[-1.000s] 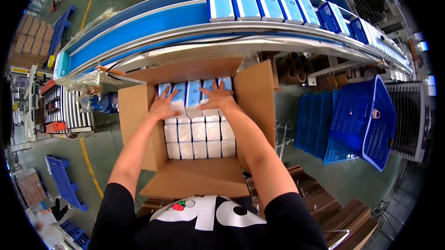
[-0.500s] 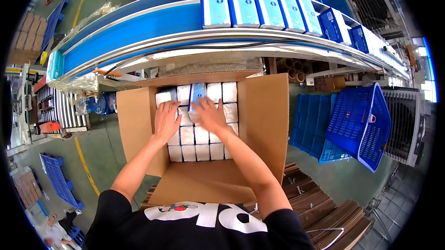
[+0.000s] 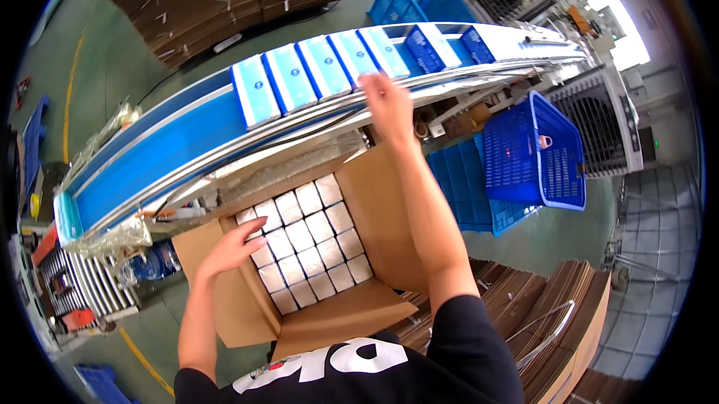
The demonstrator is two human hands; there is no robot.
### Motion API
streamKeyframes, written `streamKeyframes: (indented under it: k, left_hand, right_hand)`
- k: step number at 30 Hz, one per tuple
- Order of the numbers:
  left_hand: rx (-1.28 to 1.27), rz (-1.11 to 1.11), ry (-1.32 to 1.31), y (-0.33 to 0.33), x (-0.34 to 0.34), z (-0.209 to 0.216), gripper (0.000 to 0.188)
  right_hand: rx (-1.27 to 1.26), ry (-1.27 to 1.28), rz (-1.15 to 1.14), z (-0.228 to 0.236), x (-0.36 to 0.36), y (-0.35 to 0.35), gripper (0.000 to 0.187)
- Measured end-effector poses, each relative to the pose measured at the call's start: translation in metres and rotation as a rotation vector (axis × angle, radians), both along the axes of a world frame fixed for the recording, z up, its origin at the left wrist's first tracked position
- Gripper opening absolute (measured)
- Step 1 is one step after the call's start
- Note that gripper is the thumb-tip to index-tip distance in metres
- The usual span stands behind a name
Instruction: The person constructs cardboard boxes by hand, retrieves small packaged items from a conveyor belt, and stacks them inside the boxes before placing the boxes on a secondary conveyor.
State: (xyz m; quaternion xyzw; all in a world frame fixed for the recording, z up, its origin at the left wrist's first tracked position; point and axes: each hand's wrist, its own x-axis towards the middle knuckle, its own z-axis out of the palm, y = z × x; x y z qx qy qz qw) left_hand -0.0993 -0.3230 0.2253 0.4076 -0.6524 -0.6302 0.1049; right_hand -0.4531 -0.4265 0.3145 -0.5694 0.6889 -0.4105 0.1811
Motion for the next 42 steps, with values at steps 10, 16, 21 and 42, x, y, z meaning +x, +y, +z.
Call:
streamKeyframes:
  k: [10, 16, 21, 42]
  left_hand:
    - [-0.103, 0.648, 0.234, -0.156, 0.058, 0.067, 0.049]
    - [0.049, 0.655, 0.208, -0.179, 0.092, 0.060, 0.063]
    - [-0.355, 0.722, 0.328, -0.143, 0.083, 0.118, 0.070]
    - [-0.290, 0.756, -0.003, 0.132, -0.022, 0.086, 0.100]
  right_hand:
    - [0.608, -0.021, 0.224, -0.017, 0.009, -0.089, 0.096]
    - [0.462, -0.044, 0.355, -0.020, 0.098, -0.085, 0.096]
    - [0.166, -0.251, 0.370, -0.010, 0.090, -0.064, 0.093]
    - [0.327, -0.115, 0.373, -0.012, -0.007, 0.216, 0.116]
